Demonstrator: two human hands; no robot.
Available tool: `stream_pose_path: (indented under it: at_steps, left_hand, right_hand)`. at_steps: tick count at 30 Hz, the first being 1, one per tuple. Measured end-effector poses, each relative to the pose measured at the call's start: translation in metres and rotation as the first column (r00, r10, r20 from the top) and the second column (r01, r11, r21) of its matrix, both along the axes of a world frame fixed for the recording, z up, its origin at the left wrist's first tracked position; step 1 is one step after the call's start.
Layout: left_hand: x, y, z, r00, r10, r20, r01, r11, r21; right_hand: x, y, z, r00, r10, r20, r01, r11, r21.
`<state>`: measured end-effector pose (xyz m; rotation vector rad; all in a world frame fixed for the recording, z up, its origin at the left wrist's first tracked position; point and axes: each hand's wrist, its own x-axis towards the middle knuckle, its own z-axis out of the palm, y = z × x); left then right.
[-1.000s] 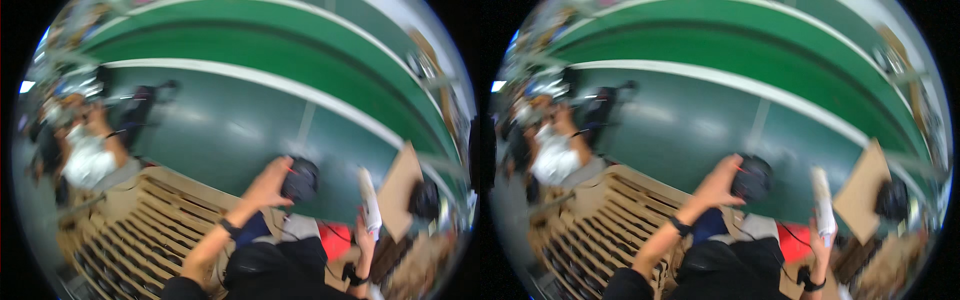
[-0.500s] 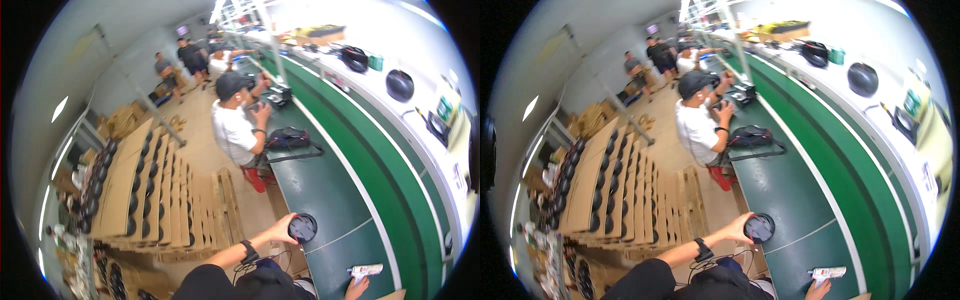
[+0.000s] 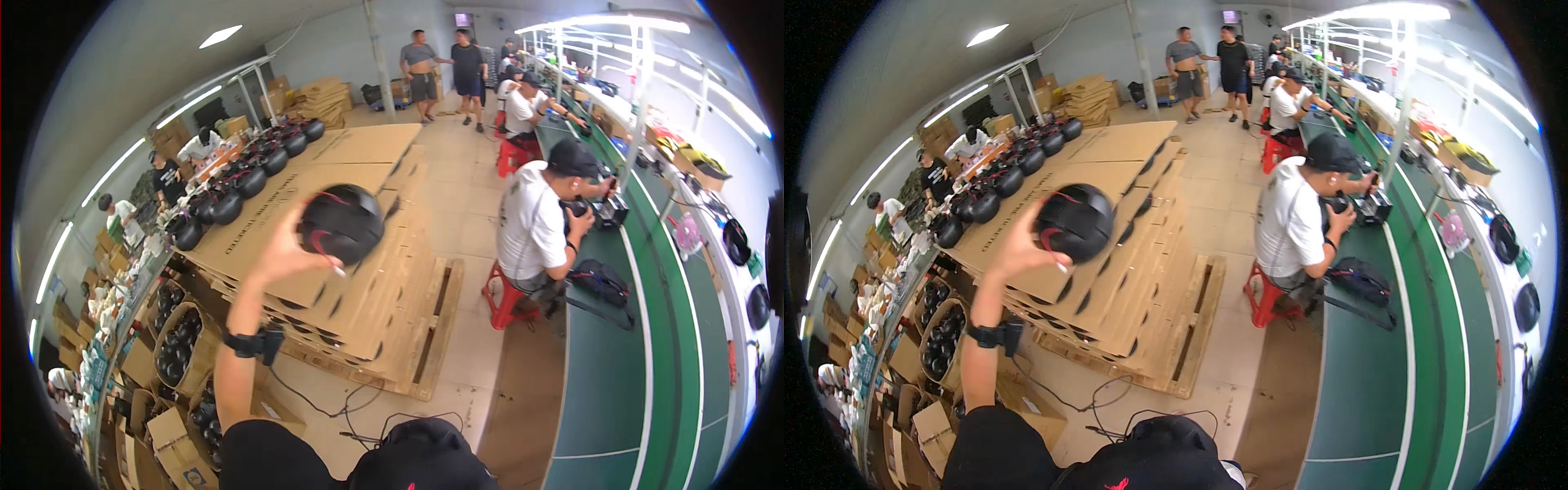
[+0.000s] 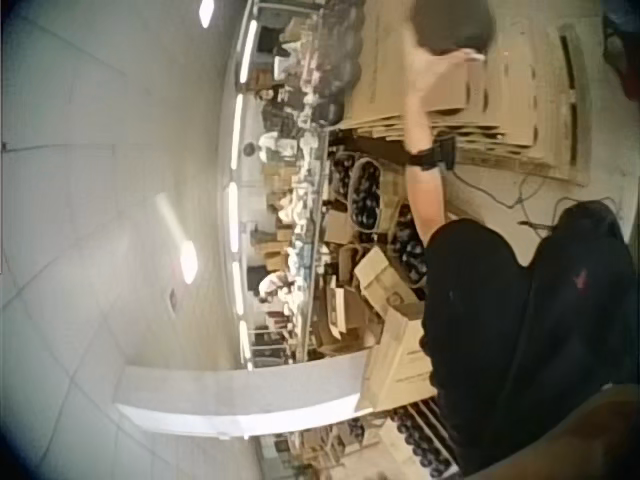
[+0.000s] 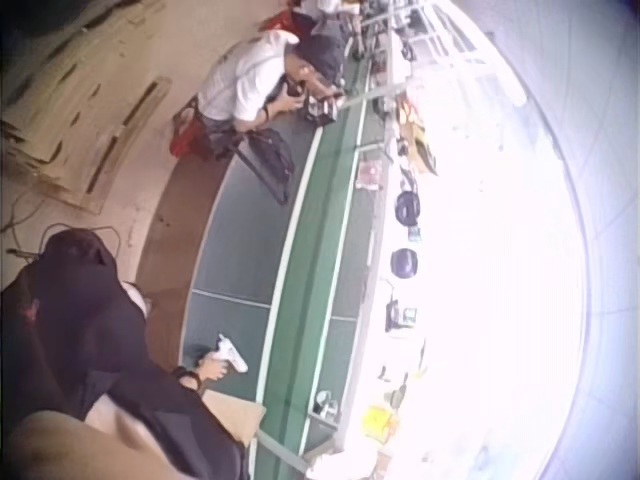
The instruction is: Apply hot glue and secure wiring within plastic housings on a production line.
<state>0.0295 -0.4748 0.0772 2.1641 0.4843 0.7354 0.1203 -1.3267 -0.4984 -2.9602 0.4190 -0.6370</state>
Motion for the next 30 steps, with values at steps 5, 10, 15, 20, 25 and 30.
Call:
stream_pose_path:
  at_steps: [5, 10, 15, 20, 25, 30]
  left_hand:
    - [-0.151, 0.203, -0.023, 0.865, 0.498, 0.059, -0.499, 0.867, 0.005]
    - [-0.290, 0.347, -0.087, 0.711, 0.678, 0.187, -0.701, 0.705, 0.107]
    - [-0.328, 0.410, -0.139, 0.195, 0.978, 0.076, -0.968, 0.180, 0.177]
    - [-0.305, 0.436, -0.171, -0.002, 0.961, 0.278, -0.953, -0.086, 0.291]
    - [-0.335, 0.442, -0.161, 0.036, 0.971, 0.237, -0.950, -0.040, 0.309]
    - [-0.196, 0.283, -0.073, 0.491, 0.853, 0.179, -0.868, 0.462, 0.180]
  right_hand:
    - [-0.003, 0.051, 0.048, 0.982, -0.186, 0.013, 0.183, 0.977, 0.109]
    - [0.047, 0.191, 0.143, 0.902, -0.151, -0.405, 0.214, 0.970, 0.115]
    - [0.085, 0.238, 0.076, 0.978, 0.181, 0.106, -0.209, 0.816, 0.539]
    - [0.071, 0.284, 0.085, 0.976, 0.214, 0.044, -0.192, 0.747, 0.636]
    - [0.060, 0.316, 0.073, 0.964, 0.266, -0.030, -0.183, 0.739, 0.648]
    - [0.049, 0.316, 0.084, 0.967, 0.236, -0.098, -0.115, 0.745, 0.657]
